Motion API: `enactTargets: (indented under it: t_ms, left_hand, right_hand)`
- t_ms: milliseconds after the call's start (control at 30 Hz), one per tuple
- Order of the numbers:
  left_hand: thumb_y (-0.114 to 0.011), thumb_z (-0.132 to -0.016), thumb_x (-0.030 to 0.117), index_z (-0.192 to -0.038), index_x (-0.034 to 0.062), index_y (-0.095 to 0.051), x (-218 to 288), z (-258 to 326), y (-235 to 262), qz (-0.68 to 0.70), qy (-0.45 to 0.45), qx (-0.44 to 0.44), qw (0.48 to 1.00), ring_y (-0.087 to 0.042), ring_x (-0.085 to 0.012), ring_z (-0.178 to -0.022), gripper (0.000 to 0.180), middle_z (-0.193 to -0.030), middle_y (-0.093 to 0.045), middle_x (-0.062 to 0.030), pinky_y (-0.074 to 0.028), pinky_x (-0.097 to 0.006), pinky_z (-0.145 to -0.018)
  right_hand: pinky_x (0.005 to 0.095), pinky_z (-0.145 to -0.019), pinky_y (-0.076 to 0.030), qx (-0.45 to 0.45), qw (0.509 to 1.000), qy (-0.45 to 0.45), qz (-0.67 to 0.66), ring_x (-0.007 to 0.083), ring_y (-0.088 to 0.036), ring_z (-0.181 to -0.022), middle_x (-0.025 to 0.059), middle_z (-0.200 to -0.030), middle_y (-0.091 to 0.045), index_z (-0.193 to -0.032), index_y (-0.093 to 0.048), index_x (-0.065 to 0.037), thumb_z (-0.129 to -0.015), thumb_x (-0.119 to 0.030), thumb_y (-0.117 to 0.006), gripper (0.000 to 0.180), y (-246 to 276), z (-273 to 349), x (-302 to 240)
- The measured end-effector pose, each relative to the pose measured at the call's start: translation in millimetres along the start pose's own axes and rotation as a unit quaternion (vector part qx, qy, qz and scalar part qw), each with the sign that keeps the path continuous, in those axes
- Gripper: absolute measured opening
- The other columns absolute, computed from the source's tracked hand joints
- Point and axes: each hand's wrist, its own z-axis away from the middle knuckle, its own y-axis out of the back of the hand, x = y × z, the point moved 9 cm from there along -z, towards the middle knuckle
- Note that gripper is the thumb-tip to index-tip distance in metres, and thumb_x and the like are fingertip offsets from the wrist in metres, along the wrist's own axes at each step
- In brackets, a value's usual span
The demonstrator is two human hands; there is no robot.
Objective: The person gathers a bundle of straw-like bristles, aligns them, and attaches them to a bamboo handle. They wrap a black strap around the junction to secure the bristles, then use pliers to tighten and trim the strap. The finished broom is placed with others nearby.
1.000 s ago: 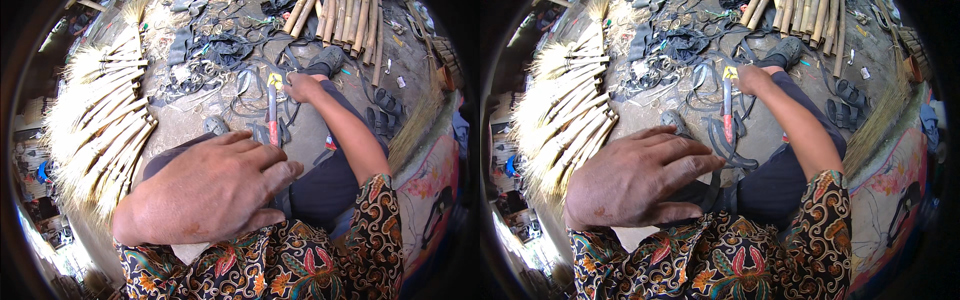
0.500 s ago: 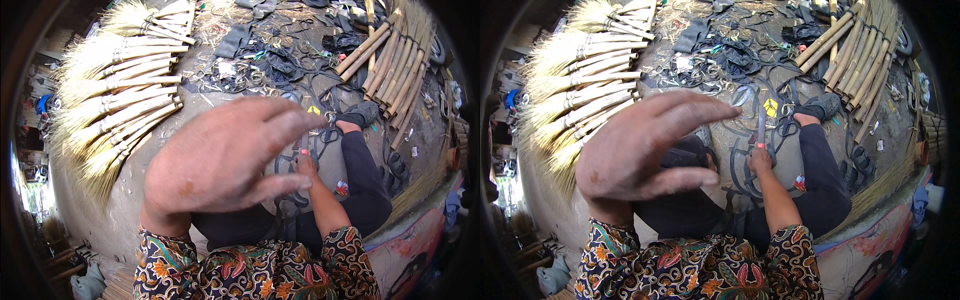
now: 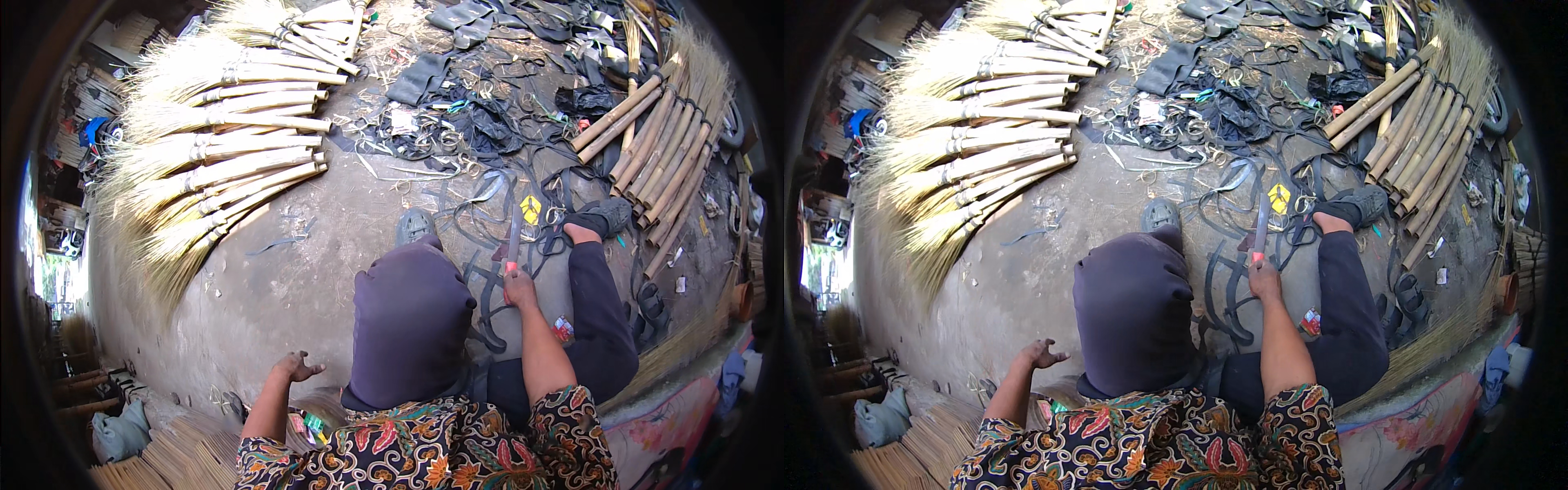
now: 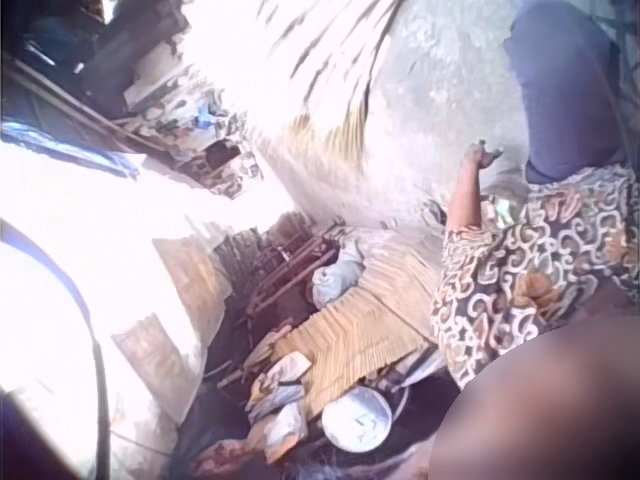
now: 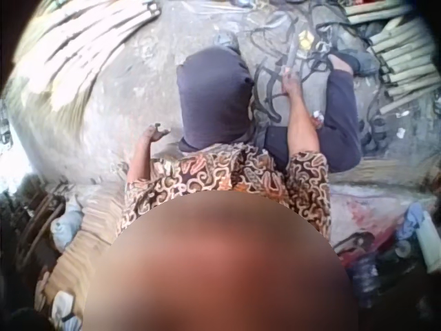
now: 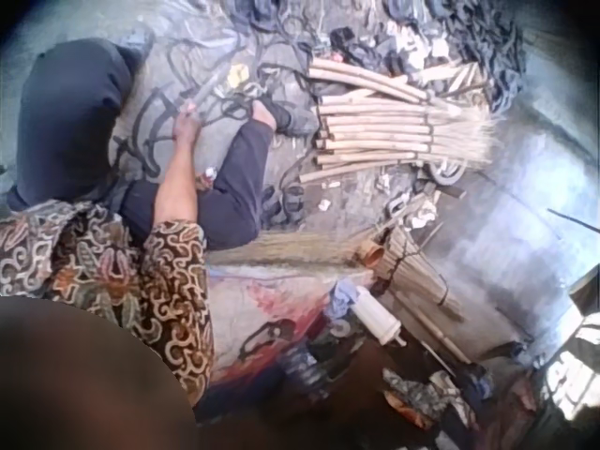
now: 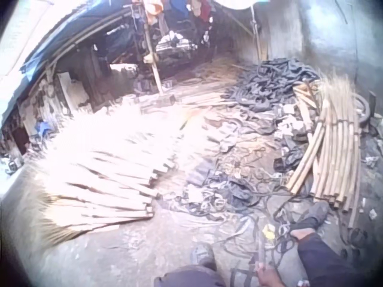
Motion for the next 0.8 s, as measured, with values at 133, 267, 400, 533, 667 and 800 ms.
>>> enactTargets:
  t_ms: [133,267,400,533,667,800]
  left_hand:
    - [-0.062,-0.080,0.088,-0.157,0.0066,-0.046,-31.3,4.5,-111.4,0.073,0.014,-0.114,0.991,-0.047,-0.0409,-0.146,0.113,-0.155,-0.050,-0.0269,-0.038,-0.048,-0.122]
    - [-0.069,-0.077,0.085,-0.160,0.0090,-0.042,-14.8,6.0,-117.6,0.021,-0.037,-0.117,0.992,-0.044,-0.0397,-0.148,0.116,-0.159,-0.046,-0.0248,-0.037,-0.048,-0.123]
    - [-0.075,-0.069,0.086,-0.164,0.0095,-0.032,-24.5,36.5,-89.1,0.108,-0.050,-0.182,0.976,-0.038,-0.0385,-0.152,0.129,-0.164,-0.040,-0.0224,-0.034,-0.051,-0.125]
    - [-0.082,-0.070,0.078,-0.165,0.0111,-0.031,-37.0,70.1,-76.7,0.154,-0.106,-0.240,0.953,-0.037,-0.0359,-0.153,0.127,-0.164,-0.041,-0.0206,-0.033,-0.048,-0.125]
    - [-0.086,-0.076,0.065,-0.162,0.0238,-0.040,-51.3,76.9,-82.0,0.145,-0.129,-0.190,0.962,-0.043,-0.0353,-0.150,0.107,-0.162,-0.046,-0.0166,-0.036,-0.047,-0.123]
    - [-0.084,-0.084,0.044,-0.151,0.0285,-0.057,-53.0,77.8,-84.2,0.017,-0.181,-0.056,0.982,-0.063,-0.0365,-0.129,0.073,-0.143,-0.064,-0.0185,-0.050,-0.042,-0.110]
  right_hand:
    - [0.0464,-0.092,-0.055,0.008,1.000,0.010,0.023,0.0401,-0.072,-0.106,0.0247,-0.108,-0.075,-0.106,-0.077,-0.003,-0.095,-0.035,-0.065,0.036,-8.8,-5.1,2.0]
    - [0.0457,-0.090,-0.056,0.003,0.999,0.034,0.018,0.0385,-0.073,-0.103,0.0242,-0.106,-0.076,-0.108,-0.078,-0.004,-0.095,-0.035,-0.066,0.036,-16.9,-11.0,8.9]
    - [0.0472,-0.095,-0.055,-0.054,0.998,0.011,0.029,0.0394,-0.071,-0.109,0.0232,-0.112,-0.075,-0.111,-0.077,-0.008,-0.096,-0.039,-0.064,0.037,-29.3,-14.4,19.2]
    - [0.0480,-0.098,-0.054,-0.062,0.997,0.001,0.041,0.0405,-0.070,-0.113,0.0229,-0.116,-0.074,-0.112,-0.077,-0.010,-0.095,-0.041,-0.064,0.038,-29.2,-11.7,17.6]
    - [0.0467,-0.094,-0.055,-0.028,0.998,0.031,0.042,0.0398,-0.072,-0.107,0.0233,-0.111,-0.075,-0.111,-0.077,-0.008,-0.095,-0.040,-0.065,0.038,-21.7,-7.7,4.8]
    - [0.0483,-0.098,-0.054,-0.045,0.998,0.024,0.042,0.0422,-0.070,-0.113,0.0232,-0.116,-0.074,-0.115,-0.077,-0.011,-0.096,-0.042,-0.063,0.039,-24.0,-6.1,2.4]
